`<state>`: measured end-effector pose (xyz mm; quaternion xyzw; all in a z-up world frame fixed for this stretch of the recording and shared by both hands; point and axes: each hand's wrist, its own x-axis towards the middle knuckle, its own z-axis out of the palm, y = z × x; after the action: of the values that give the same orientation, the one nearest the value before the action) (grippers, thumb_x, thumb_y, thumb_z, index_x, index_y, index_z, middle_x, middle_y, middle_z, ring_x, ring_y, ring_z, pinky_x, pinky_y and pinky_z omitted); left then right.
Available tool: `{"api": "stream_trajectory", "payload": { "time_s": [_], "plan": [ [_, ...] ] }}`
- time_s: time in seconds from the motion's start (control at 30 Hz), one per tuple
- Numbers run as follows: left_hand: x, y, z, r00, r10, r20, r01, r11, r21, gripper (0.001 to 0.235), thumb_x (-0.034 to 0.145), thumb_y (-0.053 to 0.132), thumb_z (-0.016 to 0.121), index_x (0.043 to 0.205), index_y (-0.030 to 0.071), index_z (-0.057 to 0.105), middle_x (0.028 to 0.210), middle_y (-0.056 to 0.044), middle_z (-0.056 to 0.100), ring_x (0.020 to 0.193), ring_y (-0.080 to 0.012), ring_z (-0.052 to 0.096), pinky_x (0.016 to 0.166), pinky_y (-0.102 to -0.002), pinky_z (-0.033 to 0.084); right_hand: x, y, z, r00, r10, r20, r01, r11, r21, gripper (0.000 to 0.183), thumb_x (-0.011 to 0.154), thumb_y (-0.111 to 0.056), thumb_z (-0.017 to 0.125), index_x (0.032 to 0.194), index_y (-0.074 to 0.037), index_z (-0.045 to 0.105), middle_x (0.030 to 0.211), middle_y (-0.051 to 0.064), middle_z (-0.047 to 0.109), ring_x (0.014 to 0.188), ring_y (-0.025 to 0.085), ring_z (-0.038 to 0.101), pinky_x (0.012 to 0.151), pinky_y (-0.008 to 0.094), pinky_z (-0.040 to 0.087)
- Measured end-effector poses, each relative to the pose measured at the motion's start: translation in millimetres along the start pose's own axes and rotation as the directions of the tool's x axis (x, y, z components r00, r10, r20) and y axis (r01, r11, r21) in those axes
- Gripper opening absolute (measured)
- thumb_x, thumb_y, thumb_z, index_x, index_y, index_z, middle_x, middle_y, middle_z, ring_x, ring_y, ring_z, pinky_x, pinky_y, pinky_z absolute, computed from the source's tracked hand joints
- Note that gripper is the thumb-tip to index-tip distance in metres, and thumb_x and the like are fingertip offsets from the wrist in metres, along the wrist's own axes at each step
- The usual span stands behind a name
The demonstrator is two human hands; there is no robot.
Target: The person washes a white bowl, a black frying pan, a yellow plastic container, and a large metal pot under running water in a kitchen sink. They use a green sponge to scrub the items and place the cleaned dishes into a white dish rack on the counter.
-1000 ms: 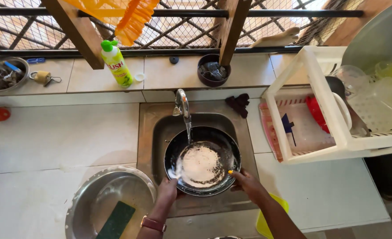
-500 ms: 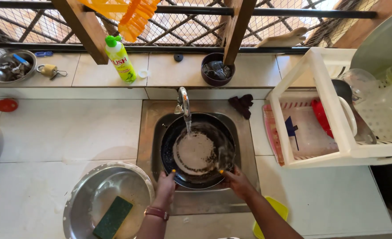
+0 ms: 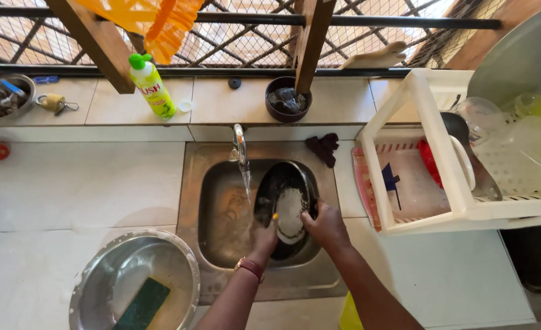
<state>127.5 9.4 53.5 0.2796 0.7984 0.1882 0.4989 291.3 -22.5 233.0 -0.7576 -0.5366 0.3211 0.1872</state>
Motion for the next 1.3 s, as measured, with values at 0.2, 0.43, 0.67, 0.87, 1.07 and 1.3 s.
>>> {"api": "stream_trajectory", "payload": {
  "time_s": [0.2,0.43,0.67,0.87,1.07,1.3],
  "plan": [
    [29,40,42,0.876,0.456,0.157,-0.23,0.681,-0.695,0.041,0.104,0.036,0.059,0.105,-0.004,0.065,0.096,-0.023,0.062,0.093,-0.0338,0.061,0.077,-0.056,0.059,11,8,70,0.99,-0.14,0.033,0.134,0.814,-0.565,0.053,0.088,-0.056,0.063,0.12,-0.014,0.06,0.095,0.014,0.075,0.084,0.038,0.077,0.072,0.051,0.064],
    [58,26,-12,0.928,0.372,-0.03,-0.315,0.737,-0.598,0.015,0.089,0.011,0.074,0.1,0.003,0.072,0.09,-0.008,0.065,0.084,-0.0174,0.056,0.076,-0.033,0.05,-46,-15,85,0.924,-0.373,0.087,0.379,0.856,-0.35,0.076,0.093,-0.045,0.062,0.155,-0.008,0.037,0.138,0.019,0.058,0.1,0.044,0.07,0.077,0.057,0.057],
    [87,-29,-46,0.764,0.645,0.005,-0.348,0.419,-0.839,0.032,0.089,-0.006,0.071,0.121,-0.002,0.068,0.104,-0.011,0.075,0.089,-0.0106,0.066,0.081,-0.024,0.054,-70,58,66,0.964,-0.224,0.144,0.235,0.97,-0.064,0.075,0.091,-0.029,0.073,0.156,-0.016,0.037,0.165,0.005,0.036,0.146,0.025,0.044,0.11,0.04,0.046],
    [56,-31,-98,0.906,0.42,0.052,-0.231,0.594,-0.771,0.033,0.092,0.014,0.074,0.122,0.0,0.068,0.102,-0.01,0.072,0.093,-0.0142,0.064,0.088,-0.028,0.052,-76,148,33,0.983,-0.15,-0.105,0.163,0.977,0.136,0.06,0.086,-0.021,0.075,0.141,-0.014,0.052,0.147,0.005,0.052,0.114,0.023,0.071,0.098,0.037,0.057],
    [59,-18,-108,0.908,0.375,0.186,-0.04,0.52,-0.853,0.012,0.092,0.006,0.073,0.103,0.007,0.07,0.087,-0.008,0.072,0.081,-0.0174,0.067,0.081,-0.032,0.056,-110,162,1,0.991,0.077,-0.111,-0.052,0.976,0.211,0.055,0.089,-0.022,0.071,0.141,-0.018,0.055,0.146,0.003,0.058,0.122,0.022,0.071,0.089,0.038,0.063],
    [69,-11,-123,0.907,0.394,0.15,-0.093,0.534,-0.84,0.019,0.088,0.007,0.076,0.107,0.008,0.07,0.093,-0.007,0.073,0.086,-0.0161,0.067,0.086,-0.03,0.055,-134,177,-12,0.984,0.155,-0.088,-0.133,0.967,0.216,0.051,0.091,-0.02,0.066,0.141,-0.023,0.057,0.145,-0.001,0.06,0.126,0.019,0.069,0.091,0.034,0.061]
  ]
}}
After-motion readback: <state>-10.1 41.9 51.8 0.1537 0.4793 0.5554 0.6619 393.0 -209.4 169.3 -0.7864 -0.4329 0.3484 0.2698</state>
